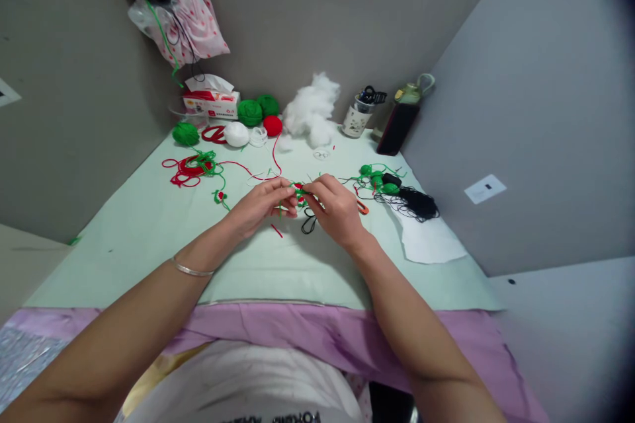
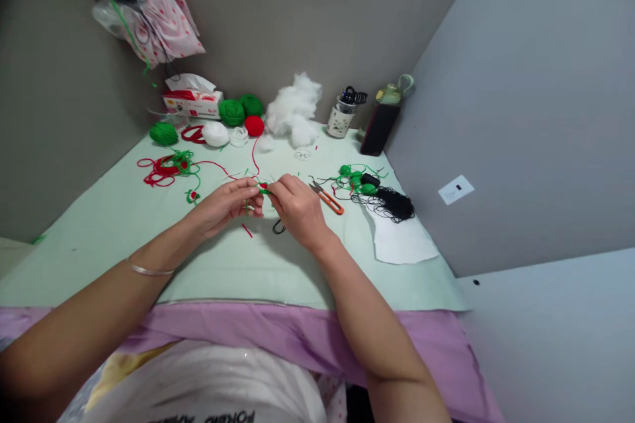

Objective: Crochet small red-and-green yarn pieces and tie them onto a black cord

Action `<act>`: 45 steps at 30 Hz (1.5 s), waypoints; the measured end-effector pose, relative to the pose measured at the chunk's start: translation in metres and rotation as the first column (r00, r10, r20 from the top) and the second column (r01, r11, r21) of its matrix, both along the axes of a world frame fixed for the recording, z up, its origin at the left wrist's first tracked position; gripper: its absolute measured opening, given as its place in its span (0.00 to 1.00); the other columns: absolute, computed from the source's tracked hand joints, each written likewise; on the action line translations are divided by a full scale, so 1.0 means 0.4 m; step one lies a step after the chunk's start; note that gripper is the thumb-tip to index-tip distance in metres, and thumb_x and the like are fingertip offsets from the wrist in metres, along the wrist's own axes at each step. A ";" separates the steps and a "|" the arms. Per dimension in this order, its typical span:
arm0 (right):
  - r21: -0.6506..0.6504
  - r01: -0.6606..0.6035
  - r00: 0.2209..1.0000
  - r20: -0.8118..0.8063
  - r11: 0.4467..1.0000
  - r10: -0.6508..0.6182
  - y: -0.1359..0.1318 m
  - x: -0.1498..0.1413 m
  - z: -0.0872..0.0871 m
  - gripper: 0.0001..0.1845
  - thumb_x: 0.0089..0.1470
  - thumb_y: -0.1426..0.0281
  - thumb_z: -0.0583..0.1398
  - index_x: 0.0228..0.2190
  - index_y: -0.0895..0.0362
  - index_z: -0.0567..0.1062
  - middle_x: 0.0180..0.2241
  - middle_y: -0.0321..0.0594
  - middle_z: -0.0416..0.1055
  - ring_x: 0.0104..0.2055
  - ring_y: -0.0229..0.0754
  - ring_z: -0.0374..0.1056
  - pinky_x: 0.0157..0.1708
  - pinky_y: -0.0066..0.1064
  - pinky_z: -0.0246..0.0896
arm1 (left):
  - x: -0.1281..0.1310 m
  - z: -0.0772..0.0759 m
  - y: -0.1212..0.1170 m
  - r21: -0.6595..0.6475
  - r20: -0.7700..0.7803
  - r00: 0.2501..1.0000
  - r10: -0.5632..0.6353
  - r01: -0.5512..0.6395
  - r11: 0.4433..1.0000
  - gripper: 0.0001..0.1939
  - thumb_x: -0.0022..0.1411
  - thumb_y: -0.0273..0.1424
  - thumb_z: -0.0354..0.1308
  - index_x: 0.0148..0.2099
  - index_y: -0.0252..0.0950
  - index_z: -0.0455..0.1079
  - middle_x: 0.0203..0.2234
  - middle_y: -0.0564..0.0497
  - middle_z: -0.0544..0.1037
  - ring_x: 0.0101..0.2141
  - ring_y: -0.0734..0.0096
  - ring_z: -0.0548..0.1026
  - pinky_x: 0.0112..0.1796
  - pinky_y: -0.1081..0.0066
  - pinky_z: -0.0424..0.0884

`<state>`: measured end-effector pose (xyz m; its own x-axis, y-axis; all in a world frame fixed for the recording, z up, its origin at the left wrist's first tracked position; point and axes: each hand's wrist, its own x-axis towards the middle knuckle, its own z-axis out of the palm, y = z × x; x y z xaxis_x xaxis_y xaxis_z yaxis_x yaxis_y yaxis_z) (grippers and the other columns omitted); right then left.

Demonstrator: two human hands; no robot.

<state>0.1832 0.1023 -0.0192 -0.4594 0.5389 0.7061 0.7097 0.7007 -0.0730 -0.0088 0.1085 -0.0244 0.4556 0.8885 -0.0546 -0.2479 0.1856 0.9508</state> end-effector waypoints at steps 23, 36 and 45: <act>-0.239 -0.014 0.975 -0.217 0.971 -0.040 -0.022 -0.013 0.021 0.11 0.66 0.72 0.53 0.36 0.54 0.76 0.34 0.42 0.68 0.33 0.39 0.66 0.33 0.30 0.57 | 0.001 0.014 -0.003 0.016 0.004 0.967 0.253 -0.253 0.967 0.13 0.52 0.36 0.70 0.33 0.36 0.71 0.32 0.54 0.75 0.35 0.70 0.77 0.45 0.65 0.73; -0.130 0.110 0.991 -0.059 0.985 -0.118 -0.017 -0.004 0.009 0.12 0.65 0.72 0.54 0.34 0.54 0.77 0.29 0.39 0.65 0.31 0.39 0.62 0.28 0.31 0.48 | 0.002 0.014 -0.001 0.019 0.013 0.969 0.245 -0.246 0.969 0.12 0.52 0.35 0.70 0.32 0.35 0.71 0.30 0.55 0.75 0.34 0.70 0.78 0.44 0.65 0.73; -0.373 -0.057 0.959 -0.278 0.926 -0.053 -0.018 0.004 0.022 0.09 0.61 0.75 0.58 0.34 0.53 0.78 0.29 0.36 0.65 0.28 0.36 0.62 0.28 0.29 0.53 | -0.004 0.010 0.002 -0.056 0.099 0.986 0.134 -0.129 0.990 0.11 0.55 0.34 0.69 0.34 0.35 0.72 0.31 0.54 0.78 0.35 0.69 0.80 0.44 0.66 0.75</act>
